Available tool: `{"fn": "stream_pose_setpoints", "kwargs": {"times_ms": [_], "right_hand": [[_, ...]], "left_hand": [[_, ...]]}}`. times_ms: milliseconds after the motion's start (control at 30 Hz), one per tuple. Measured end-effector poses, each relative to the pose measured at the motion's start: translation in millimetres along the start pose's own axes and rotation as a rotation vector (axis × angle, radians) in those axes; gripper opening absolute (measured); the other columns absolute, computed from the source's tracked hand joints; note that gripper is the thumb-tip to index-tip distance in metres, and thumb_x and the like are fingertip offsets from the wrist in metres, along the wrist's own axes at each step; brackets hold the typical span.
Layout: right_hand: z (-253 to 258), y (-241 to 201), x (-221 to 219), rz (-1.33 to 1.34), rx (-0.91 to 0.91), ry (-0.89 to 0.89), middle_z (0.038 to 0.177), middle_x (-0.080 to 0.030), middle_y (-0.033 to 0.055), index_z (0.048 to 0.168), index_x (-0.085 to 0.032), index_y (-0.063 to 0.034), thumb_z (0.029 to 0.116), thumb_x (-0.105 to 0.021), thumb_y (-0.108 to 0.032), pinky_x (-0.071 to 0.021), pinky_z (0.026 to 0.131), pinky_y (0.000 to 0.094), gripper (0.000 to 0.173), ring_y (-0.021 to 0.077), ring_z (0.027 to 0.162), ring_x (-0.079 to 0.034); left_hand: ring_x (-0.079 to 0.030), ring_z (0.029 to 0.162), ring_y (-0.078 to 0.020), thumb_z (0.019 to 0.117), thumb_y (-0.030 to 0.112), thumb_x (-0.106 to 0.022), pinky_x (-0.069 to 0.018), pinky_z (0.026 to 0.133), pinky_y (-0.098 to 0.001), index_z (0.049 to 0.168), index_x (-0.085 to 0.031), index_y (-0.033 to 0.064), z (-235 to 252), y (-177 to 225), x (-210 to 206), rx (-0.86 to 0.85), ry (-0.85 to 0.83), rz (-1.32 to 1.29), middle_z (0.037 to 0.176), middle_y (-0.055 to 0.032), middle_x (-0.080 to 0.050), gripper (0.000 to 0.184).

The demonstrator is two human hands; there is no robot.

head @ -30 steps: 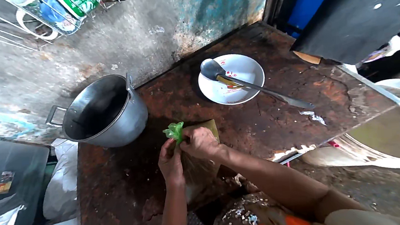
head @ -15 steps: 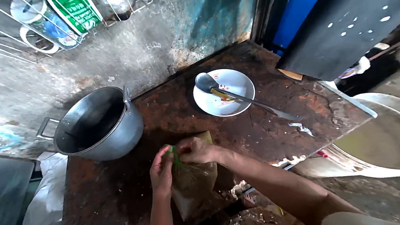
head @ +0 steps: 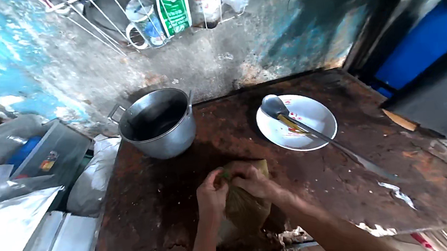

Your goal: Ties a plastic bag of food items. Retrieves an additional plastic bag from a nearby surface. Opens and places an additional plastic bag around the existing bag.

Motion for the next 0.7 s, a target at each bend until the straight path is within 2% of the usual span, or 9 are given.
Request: {"fn": "stream_pose_setpoints", "kwargs": {"times_ms": [67, 133, 233, 333, 400, 467, 533, 600, 700], "right_hand": [[-4, 4, -3, 0.193, 0.014, -0.048, 0.097, -0.067, 0.0028, 0.107, -0.069, 0.0007, 0.0964, -0.056, -0.004, -0.0514, 0.083, 0.0252, 0.018, 0.0042, 0.088, -0.061], [-8, 11, -6, 0.183, 0.031, -0.117, 0.097, -0.065, 0.0019, 0.105, -0.067, 0.0006, 0.0943, -0.056, -0.002, -0.0505, 0.083, 0.0245, 0.016, 0.0039, 0.088, -0.059], [-10, 5, -5, -0.219, -0.026, -0.288, 0.114, -0.064, 0.0181, 0.113, -0.066, 0.0045, 0.0956, -0.069, -0.019, -0.0494, 0.093, 0.0424, 0.029, 0.0248, 0.103, -0.061], [-12, -10, -2, -0.455, -0.079, -0.302, 0.119, -0.065, 0.0238, 0.121, -0.064, 0.0032, 0.1046, -0.058, -0.030, -0.0475, 0.099, 0.0556, 0.037, 0.0370, 0.112, -0.063], [-5, -18, 10, -0.291, 0.032, -0.167, 0.112, -0.067, 0.0199, 0.115, -0.067, 0.0039, 0.1050, -0.056, -0.023, -0.0512, 0.095, 0.0458, 0.031, 0.0280, 0.103, -0.065], [1, -26, 18, -0.029, 0.088, -0.053, 0.092, -0.064, 0.0111, 0.105, -0.065, 0.0035, 0.1040, -0.056, -0.018, -0.0506, 0.077, 0.0326, 0.023, 0.0140, 0.081, -0.060], [5, -40, 23, 0.170, 0.101, -0.015, 0.085, -0.062, 0.0046, 0.105, -0.063, 0.0028, 0.1051, -0.054, -0.016, -0.0520, 0.069, 0.0254, 0.021, 0.0063, 0.070, -0.058], [5, -62, 26, 0.200, 0.168, -0.049, 0.089, -0.063, 0.0044, 0.106, -0.063, 0.0045, 0.1049, -0.055, -0.014, -0.0548, 0.069, 0.0226, 0.020, 0.0045, 0.071, -0.061], [-3, -73, 54, -0.026, 0.235, -0.069, 0.105, -0.069, 0.0149, 0.114, -0.066, 0.0079, 0.1034, -0.059, -0.016, -0.0583, 0.084, 0.0316, 0.027, 0.0148, 0.087, -0.069]], "left_hand": [[-0.070, 0.094, -0.0123, 0.0933, 0.006, -0.065, -0.0562, 0.088, -0.0320, 0.114, -0.073, 0.0020, 5, -14, -3, 0.109, -0.058, -0.144, 0.106, -0.0094, -0.074, 0.022], [-0.067, 0.092, -0.0099, 0.0938, 0.003, -0.063, -0.0554, 0.084, -0.0281, 0.113, -0.071, 0.0002, 4, -26, -13, 0.196, -0.098, -0.251, 0.106, -0.0091, -0.072, 0.021], [-0.067, 0.095, -0.0131, 0.0933, 0.001, -0.066, -0.0555, 0.086, -0.0306, 0.115, -0.068, -0.0007, 4, -29, -20, 0.239, -0.121, -0.285, 0.109, -0.0115, -0.070, 0.022], [-0.066, 0.091, -0.0101, 0.0921, 0.001, -0.066, -0.0560, 0.082, -0.0279, 0.114, -0.066, -0.0009, 2, -22, -19, 0.188, -0.102, -0.317, 0.103, -0.0093, -0.069, 0.022], [-0.067, 0.094, -0.0079, 0.0937, 0.002, -0.062, -0.0563, 0.086, -0.0271, 0.116, -0.066, -0.0018, 2, -22, -20, 0.132, -0.124, -0.346, 0.104, -0.0073, -0.070, 0.023], [-0.067, 0.100, -0.0047, 0.0964, 0.004, -0.058, -0.0546, 0.092, -0.0253, 0.118, -0.068, -0.0021, 0, -16, -23, 0.063, -0.178, -0.361, 0.110, -0.0046, -0.072, 0.024], [-0.066, 0.106, -0.0040, 0.0960, 0.009, -0.058, -0.0543, 0.096, -0.0251, 0.119, -0.068, -0.0013, -3, -5, -27, -0.011, -0.266, -0.364, 0.117, -0.0041, -0.071, 0.027], [-0.064, 0.107, -0.0049, 0.0950, 0.014, -0.062, -0.0545, 0.095, -0.0235, 0.118, -0.068, -0.0014, -5, 1, -33, -0.081, -0.300, -0.280, 0.120, -0.0073, -0.066, 0.028], [-0.065, 0.095, -0.0073, 0.0996, 0.017, -0.059, -0.0543, 0.088, -0.0257, 0.109, -0.071, -0.0024, 0, 8, -34, -0.131, -0.208, -0.069, 0.108, -0.0102, -0.069, 0.025]]}}
Point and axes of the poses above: each hand's wrist, its own z-axis towards the middle knuckle, its own x-axis out of the back of the hand, y = z × x, the point moved 9 cm from there along z, towards the middle knuckle
